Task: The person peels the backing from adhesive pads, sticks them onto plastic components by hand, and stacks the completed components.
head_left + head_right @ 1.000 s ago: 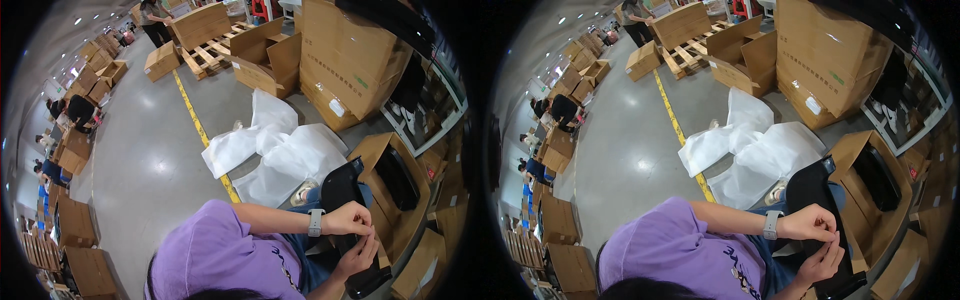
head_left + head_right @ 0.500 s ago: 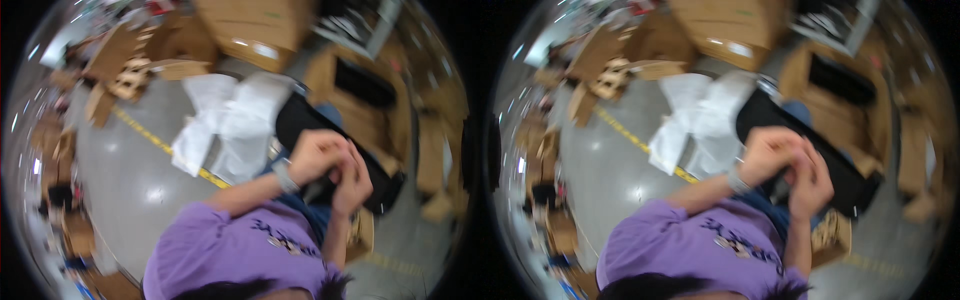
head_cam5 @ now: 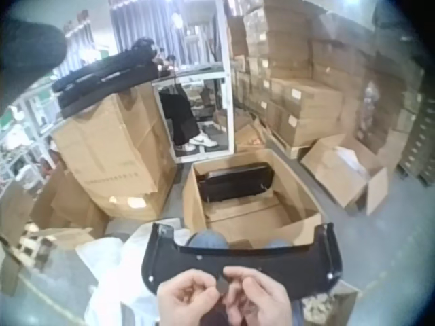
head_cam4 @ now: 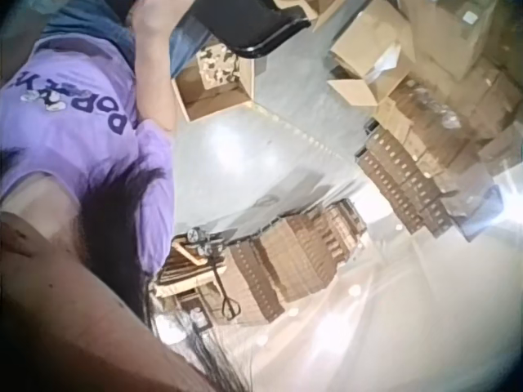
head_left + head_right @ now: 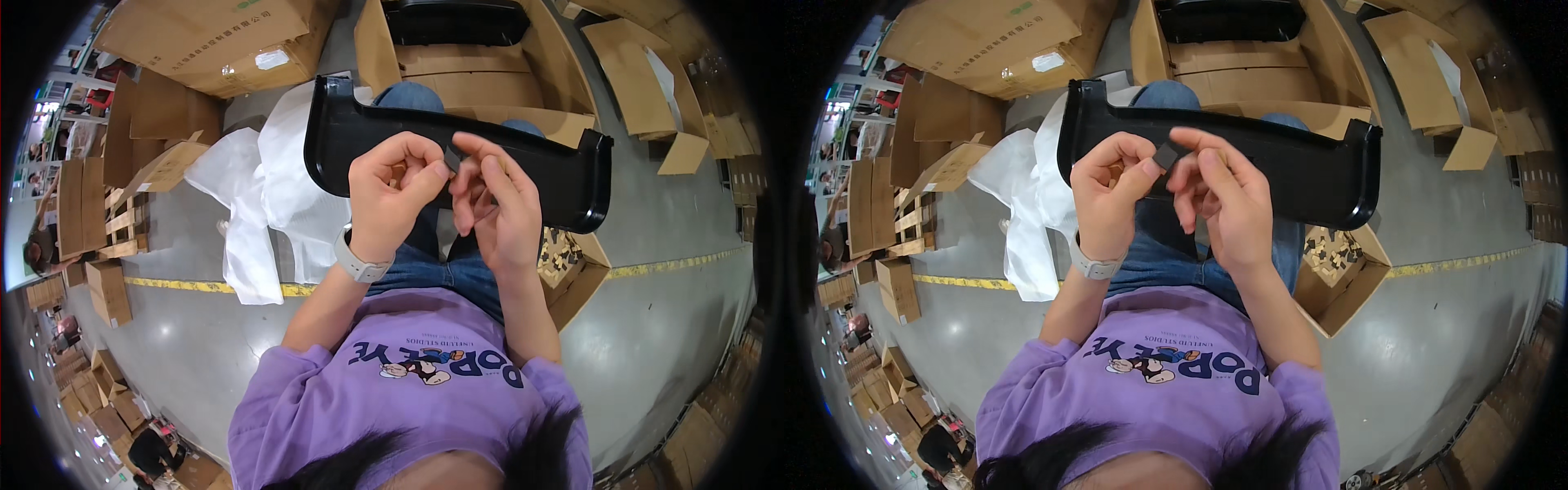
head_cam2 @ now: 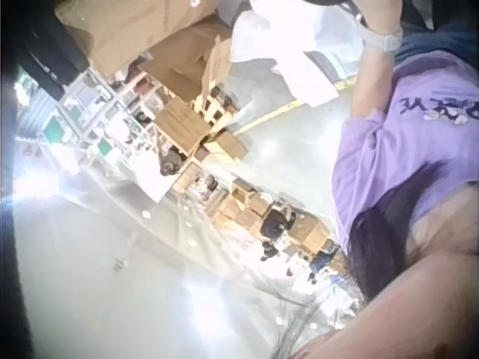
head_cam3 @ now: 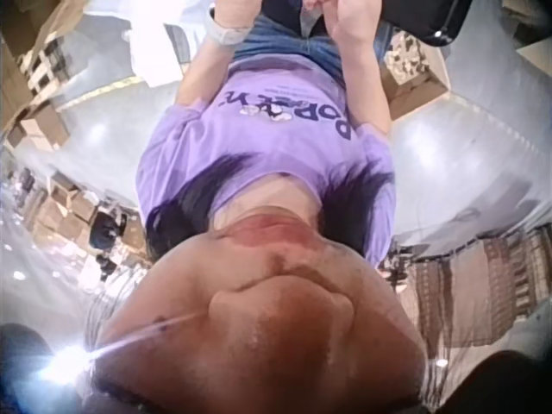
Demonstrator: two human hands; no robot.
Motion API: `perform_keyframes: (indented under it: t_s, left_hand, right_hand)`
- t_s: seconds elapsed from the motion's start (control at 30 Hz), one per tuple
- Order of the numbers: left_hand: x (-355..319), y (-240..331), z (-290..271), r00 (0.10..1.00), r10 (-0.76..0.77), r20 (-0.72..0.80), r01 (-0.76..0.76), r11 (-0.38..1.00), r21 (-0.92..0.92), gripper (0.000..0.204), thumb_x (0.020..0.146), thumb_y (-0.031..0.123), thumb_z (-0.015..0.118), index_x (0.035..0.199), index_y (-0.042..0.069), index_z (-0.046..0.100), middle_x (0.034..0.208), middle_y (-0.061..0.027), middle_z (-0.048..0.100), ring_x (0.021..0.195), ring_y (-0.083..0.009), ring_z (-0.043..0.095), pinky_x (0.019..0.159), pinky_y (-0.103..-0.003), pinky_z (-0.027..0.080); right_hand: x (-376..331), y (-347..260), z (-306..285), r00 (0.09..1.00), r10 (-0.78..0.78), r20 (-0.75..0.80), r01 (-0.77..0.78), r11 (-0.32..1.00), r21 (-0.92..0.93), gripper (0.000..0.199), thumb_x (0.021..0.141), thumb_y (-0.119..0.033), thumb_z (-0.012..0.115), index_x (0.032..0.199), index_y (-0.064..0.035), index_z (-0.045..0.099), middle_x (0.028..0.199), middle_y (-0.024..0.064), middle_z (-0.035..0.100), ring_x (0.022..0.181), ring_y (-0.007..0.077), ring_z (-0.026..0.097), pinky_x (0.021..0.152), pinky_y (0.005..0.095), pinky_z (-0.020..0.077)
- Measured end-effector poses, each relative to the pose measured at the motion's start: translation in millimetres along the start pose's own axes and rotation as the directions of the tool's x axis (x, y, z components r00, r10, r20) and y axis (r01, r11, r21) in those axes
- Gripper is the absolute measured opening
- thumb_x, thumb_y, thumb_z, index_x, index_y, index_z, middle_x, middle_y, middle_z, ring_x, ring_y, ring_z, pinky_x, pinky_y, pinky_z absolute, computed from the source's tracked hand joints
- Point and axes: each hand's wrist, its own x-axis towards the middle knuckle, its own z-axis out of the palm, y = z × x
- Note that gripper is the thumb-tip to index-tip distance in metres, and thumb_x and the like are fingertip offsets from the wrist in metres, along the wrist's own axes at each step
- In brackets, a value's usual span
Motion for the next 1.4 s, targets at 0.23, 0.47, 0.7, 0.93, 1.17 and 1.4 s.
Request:
perform_keyframes:
  t_s: [0.23,0.47,0.7,0.93,1.17,1.4]
  left_hand:
    - [4.5,-7.0,-5.3,0.996,-0.093,-0.001,0.093,0.995,-0.036,0.003,0.080,0.000,0.064,0.080,0.001,0.061,0.061,0.0095,0.043,0.055,0.0022,0.033,0.050,-0.015,0.026]
    - [12.0,-12.8,-9.3,0.987,-0.120,0.105,0.112,0.991,0.078,0.004,0.078,0.000,0.066,0.079,0.001,0.062,0.059,0.0089,0.041,0.054,0.0017,0.032,0.050,-0.016,0.027]
    - [14.0,-31.8,-24.5,0.958,-0.275,0.083,0.283,0.953,-0.112,0.002,0.078,0.003,0.054,0.076,0.003,0.056,0.064,0.0063,0.043,0.057,-0.0007,0.033,0.050,-0.018,0.026]
    - [33.5,-40.5,-41.3,0.933,-0.344,0.105,0.359,0.869,-0.339,0.012,0.076,0.016,0.046,0.070,0.007,0.042,0.079,-0.0057,0.048,0.062,-0.0068,0.033,0.049,-0.020,0.027]
    - [44.7,-50.0,-46.9,0.927,-0.332,0.172,0.373,0.844,-0.385,0.013,0.074,0.015,0.045,0.066,0.009,0.037,0.074,-0.0076,0.052,0.051,-0.0070,0.031,0.044,-0.020,0.026]
    - [45.9,-60.7,-54.0,0.861,-0.415,0.293,0.507,0.738,-0.445,0.012,0.073,0.016,0.043,0.065,0.009,0.037,0.068,-0.0052,0.046,0.051,-0.0075,0.027,0.043,-0.021,0.022]
  right_hand:
    - [6.6,-4.7,-18.8,0.978,-0.007,-0.210,-0.006,0.998,-0.060,0.030,0.090,-0.011,0.057,0.116,0.0038,0.055,0.081,0.0018,0.055,0.060,0.0052,0.046,0.048,0.0175,0.0379]
    - [9.5,-7.9,-12.6,0.990,-0.140,0.009,0.103,0.680,-0.726,0.017,0.080,-0.010,0.069,0.095,-0.0014,0.069,0.066,-0.0058,0.056,0.059,-0.0007,0.044,0.054,0.0160,0.0335]
    - [2.8,-11.6,-64.6,0.932,-0.108,-0.346,-0.098,0.843,-0.529,0.011,0.080,-0.009,0.069,0.086,0.0005,0.069,0.064,-0.0060,0.056,0.056,-0.0002,0.043,0.050,0.0157,0.0285]
    - [3.6,-5.3,-101.3,0.874,-0.479,0.081,0.100,0.015,-0.995,0.009,0.075,-0.005,0.072,0.083,-0.0031,0.068,0.065,0.0028,0.057,0.051,0.0109,0.050,0.046,0.0222,0.0380]
    - [11.7,5.8,-109.8,0.853,-0.414,0.318,0.221,-0.267,-0.938,0.012,0.070,-0.008,0.074,0.079,-0.0072,0.066,0.062,0.0025,0.051,0.050,0.0167,0.054,0.045,0.0272,0.0409]
    - [14.4,6.8,-107.5,0.854,-0.388,0.347,0.224,-0.328,-0.918,0.012,0.070,-0.007,0.073,0.080,-0.0074,0.067,0.061,0.0024,0.050,0.051,0.0153,0.055,0.044,0.0264,0.0407]
